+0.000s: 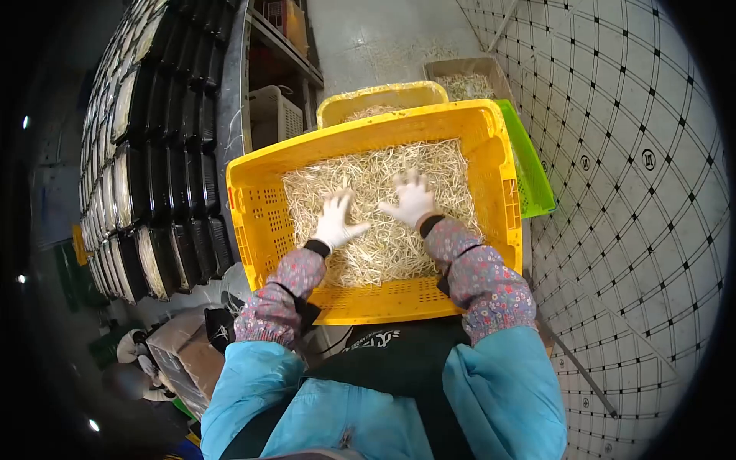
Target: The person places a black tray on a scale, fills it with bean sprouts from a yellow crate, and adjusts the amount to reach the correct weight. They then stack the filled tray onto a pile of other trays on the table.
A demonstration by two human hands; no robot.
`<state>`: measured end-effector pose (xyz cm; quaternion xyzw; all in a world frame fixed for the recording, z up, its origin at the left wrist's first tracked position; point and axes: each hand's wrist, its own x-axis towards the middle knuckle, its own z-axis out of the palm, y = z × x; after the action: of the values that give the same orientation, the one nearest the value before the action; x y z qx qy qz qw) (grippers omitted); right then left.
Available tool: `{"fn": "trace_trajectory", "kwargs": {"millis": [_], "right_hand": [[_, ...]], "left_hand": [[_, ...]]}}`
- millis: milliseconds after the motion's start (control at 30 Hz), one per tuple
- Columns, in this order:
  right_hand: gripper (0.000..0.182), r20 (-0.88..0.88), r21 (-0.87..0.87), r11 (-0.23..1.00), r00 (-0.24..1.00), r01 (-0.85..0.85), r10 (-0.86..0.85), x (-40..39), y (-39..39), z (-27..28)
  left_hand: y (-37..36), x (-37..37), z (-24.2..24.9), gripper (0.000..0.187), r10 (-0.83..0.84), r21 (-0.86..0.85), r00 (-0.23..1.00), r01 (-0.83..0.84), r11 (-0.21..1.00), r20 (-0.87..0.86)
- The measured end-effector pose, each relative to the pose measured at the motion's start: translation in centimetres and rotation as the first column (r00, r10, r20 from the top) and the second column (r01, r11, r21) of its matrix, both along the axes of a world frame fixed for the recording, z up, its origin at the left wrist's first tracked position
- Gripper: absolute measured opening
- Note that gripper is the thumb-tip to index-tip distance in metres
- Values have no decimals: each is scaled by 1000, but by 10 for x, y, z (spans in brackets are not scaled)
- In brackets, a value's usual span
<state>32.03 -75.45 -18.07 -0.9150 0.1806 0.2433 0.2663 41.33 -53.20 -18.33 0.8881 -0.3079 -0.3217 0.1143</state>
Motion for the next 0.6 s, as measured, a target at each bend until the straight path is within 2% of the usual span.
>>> {"fn": "trace_trajectory", "kwargs": {"millis": [33,67,100,133,167,200,233,267,333,400,467,500,533,600], "right_hand": [[95,103,20,988,983,-155,152,-13,13,0],[93,208,19,951,932,-308,298,-31,27,2],[91,239,41,887,866,-460,438,-50,35,8],[90,273,62,796,777,-602,567,-66,37,15],[90,273,70,794,777,-604,567,-73,31,19],[89,239,61,709,700,-703,673,-79,25,23],[89,201,55,612,609,-789,767,-81,20,29],[89,200,56,611,609,-790,768,-78,18,34],[86,89,-105,630,623,-770,777,-69,14,42],[79,91,-163,610,603,-776,792,-67,20,33],[64,307,-44,764,719,-644,623,-63,27,1],[47,328,119,811,794,-573,513,-57,25,-3],[47,326,118,810,793,-574,515,-46,19,6],[32,168,376,823,905,-426,392,-23,7,23]], "left_hand": [[13,-18,-12,99,-62,-139,994,75,988,95],[15,-32,18,83,-178,-127,982,186,974,71],[30,-43,18,78,-328,-186,944,326,927,20],[51,-57,16,74,-453,-246,890,451,858,54],[63,-64,24,73,-564,-261,826,545,797,5],[77,-70,20,77,-649,-277,760,634,722,46],[76,-69,30,80,-630,-241,772,629,739,82],[73,-70,40,84,-610,-206,783,620,757,120],[62,-66,48,87,-567,-153,807,589,794,167],[46,-65,41,91,-520,-103,827,548,830,212],[29,-61,21,95,-451,-60,889,456,888,82],[31,-58,10,83,-427,-86,900,434,897,94],[32,-49,11,83,-425,-88,900,433,897,94],[42,-24,16,66,-307,-351,951,275,895,-37]]}}
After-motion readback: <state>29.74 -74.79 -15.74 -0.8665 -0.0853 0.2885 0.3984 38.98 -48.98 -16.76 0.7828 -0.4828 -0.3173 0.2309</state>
